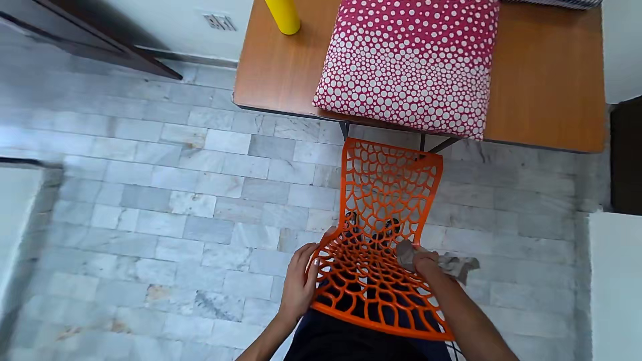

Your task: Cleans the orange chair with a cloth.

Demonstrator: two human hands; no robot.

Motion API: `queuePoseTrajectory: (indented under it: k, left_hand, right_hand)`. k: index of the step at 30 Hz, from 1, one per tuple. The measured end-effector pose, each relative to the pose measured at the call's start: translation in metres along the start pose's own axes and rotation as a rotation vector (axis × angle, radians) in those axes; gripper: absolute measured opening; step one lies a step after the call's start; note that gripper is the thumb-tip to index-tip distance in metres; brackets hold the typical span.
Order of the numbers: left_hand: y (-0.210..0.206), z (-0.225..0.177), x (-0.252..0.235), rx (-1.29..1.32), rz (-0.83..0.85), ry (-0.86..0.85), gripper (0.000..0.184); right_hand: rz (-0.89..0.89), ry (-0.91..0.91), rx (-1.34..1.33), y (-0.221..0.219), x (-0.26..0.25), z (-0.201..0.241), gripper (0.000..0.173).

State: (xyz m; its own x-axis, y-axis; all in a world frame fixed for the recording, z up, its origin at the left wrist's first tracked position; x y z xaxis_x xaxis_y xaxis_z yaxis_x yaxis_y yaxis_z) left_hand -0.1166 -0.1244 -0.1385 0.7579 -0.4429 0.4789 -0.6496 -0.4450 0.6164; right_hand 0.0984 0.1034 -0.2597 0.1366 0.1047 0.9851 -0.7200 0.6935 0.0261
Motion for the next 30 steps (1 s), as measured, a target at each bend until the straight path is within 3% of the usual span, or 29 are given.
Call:
queuePoseTrajectory:
  k: [3, 6, 8, 11, 13, 16, 19, 21, 24, 27, 30]
  left_hand:
    - [0.002, 0.002, 0.002, -0.019, -0.054, 0.011, 0.049]
    - [0.003, -0.001, 0.004, -0.038, -0.101, -0.003, 0.047]
    - [0.005, -0.002, 0.005, -0.051, -0.106, -0.004, 0.047]
    - [0.008, -0.005, 0.007, -0.061, -0.079, 0.013, 0.044]
    - [0.009, -0.006, 0.008, -0.064, -0.061, 0.022, 0.042]
    - [0.009, -0.008, 0.008, -0.06, -0.047, 0.029, 0.042]
    - [0.009, -0.009, 0.009, -0.049, -0.047, 0.043, 0.041]
    - [0.009, -0.009, 0.009, -0.043, -0.055, 0.042, 0.04]
    - [0.01, -0.008, 0.009, -0.035, -0.065, 0.03, 0.041]
    - [0.009, -0.008, 0.009, -0.025, -0.075, 0.03, 0.041]
    - [0.009, -0.008, 0.009, -0.021, -0.077, 0.031, 0.039]
  right_hand:
    - [-0.133, 0.331, -0.045, 0.0, -0.052, 0.067, 0.042]
    - [-0.008, 0.449, -0.166, 0.015, -0.047, 0.133, 0.05]
    - [-0.086, 0.587, -0.237, 0.021, -0.059, 0.166, 0.061]
    - [-0.127, 0.69, -0.247, 0.017, -0.08, 0.177, 0.071]
    - [-0.098, 0.707, -0.192, 0.006, -0.09, 0.151, 0.069]
    - [0.002, 0.59, -0.102, -0.015, -0.104, 0.061, 0.054]
    - [0.101, 0.312, -0.015, -0.018, -0.096, -0.044, 0.041]
    - [0.143, 0.153, 0.032, -0.007, -0.08, -0.081, 0.04]
    - [0.18, 0.077, 0.094, 0.002, -0.068, -0.065, 0.039]
    - [0.189, 0.022, 0.119, -0.006, -0.07, 0.001, 0.042]
    - [0.163, 0.125, 0.024, -0.006, -0.08, 0.077, 0.047]
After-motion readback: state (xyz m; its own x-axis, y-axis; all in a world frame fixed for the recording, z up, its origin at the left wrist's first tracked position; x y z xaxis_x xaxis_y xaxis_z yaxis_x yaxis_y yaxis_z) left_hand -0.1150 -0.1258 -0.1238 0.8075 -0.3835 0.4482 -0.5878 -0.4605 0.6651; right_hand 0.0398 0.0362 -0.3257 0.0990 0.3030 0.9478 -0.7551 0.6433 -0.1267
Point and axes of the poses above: each hand's wrist, its own x-axis away from the middle knuckle, its own y-axis out of the back of the hand, z = x × y, the point moved 5 cm from there along -x, towards the middle knuckle, and after that the axes turned 15 degrees about y, right-handed, at the moved point
